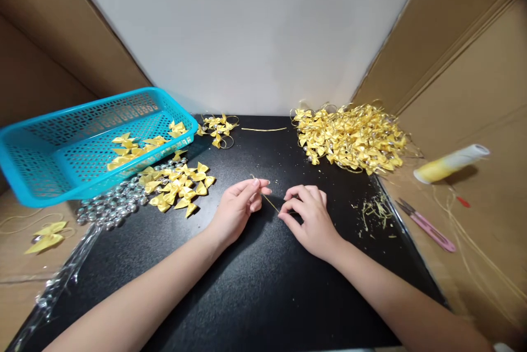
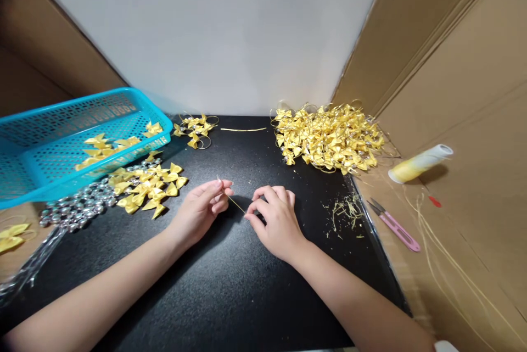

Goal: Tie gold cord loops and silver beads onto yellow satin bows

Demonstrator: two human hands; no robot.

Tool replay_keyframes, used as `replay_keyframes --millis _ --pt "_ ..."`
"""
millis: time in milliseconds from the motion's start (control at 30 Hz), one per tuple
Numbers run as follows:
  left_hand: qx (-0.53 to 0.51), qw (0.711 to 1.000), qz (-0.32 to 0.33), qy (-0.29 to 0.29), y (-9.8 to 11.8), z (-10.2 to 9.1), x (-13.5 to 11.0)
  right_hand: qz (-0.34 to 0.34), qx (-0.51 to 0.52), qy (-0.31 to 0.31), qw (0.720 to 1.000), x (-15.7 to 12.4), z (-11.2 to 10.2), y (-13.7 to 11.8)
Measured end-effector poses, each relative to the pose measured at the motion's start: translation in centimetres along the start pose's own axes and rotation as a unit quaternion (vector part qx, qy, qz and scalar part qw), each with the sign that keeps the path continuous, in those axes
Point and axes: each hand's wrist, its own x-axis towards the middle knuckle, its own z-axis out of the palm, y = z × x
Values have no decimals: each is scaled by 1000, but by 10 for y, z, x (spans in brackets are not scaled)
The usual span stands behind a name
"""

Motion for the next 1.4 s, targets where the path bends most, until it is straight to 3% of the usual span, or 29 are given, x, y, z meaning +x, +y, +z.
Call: replay_keyframes --millis 100,267,367,467,633,800,1000,1233,1400 --pt "116 991 14 -72 1 -4 -3 2 11 20 1000 0 -3 0" --pt "265 937 -53 -221 7 -4 -9 -30 36 86 995 0 -10 3" --pt "302 913 -66 -267 9 -3 -11 -77 24 69 994 0 -11 3" --pt "314 901 -63 -293 9 -3 -10 -83 19 45 995 0 -12 1" --pt "320 895 -72 -302 9 -6 -10 -60 15 25 998 1 -13 0" --pt "290 910 -74 -286 8 -6 -10 -32 57 68 996 1 -13 3" --pt "264 927 -24 -265 6 -5 -8 13 131 104 986 3 -14 4" --pt "267 927 16 -264 4 -7 -7 22 128 102 986 3 -15 5" --pt "221 954 33 -198 -4 -10 -5 9 72 97 993 2 -13 3"
